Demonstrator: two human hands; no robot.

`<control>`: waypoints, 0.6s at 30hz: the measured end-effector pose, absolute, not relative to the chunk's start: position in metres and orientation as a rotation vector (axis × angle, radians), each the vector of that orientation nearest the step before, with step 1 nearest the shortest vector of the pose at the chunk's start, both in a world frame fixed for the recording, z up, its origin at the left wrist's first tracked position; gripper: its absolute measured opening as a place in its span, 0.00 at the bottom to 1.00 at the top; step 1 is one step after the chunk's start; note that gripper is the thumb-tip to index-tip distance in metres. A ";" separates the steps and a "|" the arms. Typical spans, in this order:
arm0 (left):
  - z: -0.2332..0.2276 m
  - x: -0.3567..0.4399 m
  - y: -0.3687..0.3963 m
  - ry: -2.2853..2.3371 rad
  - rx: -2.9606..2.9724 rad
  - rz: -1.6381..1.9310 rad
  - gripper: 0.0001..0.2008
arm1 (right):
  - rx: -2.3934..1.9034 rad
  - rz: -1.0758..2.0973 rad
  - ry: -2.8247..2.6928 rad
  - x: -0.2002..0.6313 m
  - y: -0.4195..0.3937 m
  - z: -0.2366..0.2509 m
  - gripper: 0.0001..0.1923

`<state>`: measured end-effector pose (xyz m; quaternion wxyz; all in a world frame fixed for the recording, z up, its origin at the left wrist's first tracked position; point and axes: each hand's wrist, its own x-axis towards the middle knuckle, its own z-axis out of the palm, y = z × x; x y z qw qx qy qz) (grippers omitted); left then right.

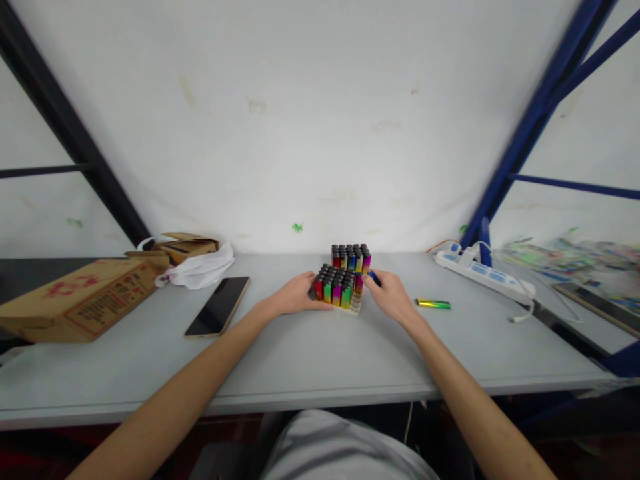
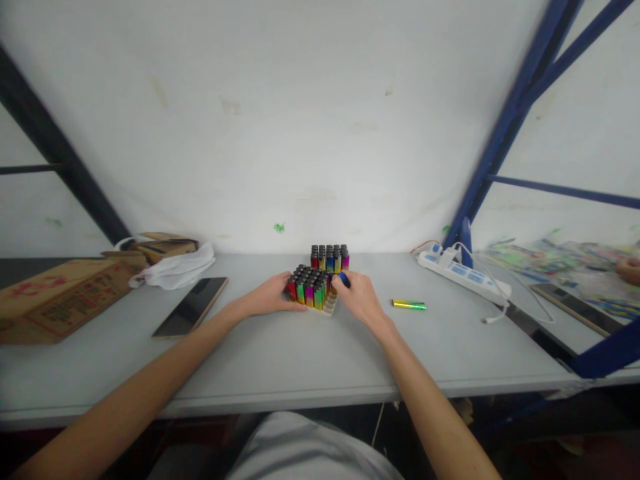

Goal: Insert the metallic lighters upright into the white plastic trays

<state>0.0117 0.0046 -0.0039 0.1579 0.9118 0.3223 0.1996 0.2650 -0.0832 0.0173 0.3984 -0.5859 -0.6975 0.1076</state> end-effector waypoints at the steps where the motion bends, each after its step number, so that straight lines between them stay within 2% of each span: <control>1: -0.004 0.012 0.005 0.920 2.613 0.568 0.29 | -1.487 0.274 -1.768 0.265 -0.083 0.018 0.22; 11: -0.004 0.012 0.006 0.904 2.629 0.560 0.30 | -1.509 0.250 -1.824 0.265 -0.085 0.017 0.27; 18: -0.004 0.012 0.006 0.914 2.631 0.551 0.28 | -1.532 0.173 -1.847 0.266 -0.084 0.018 0.19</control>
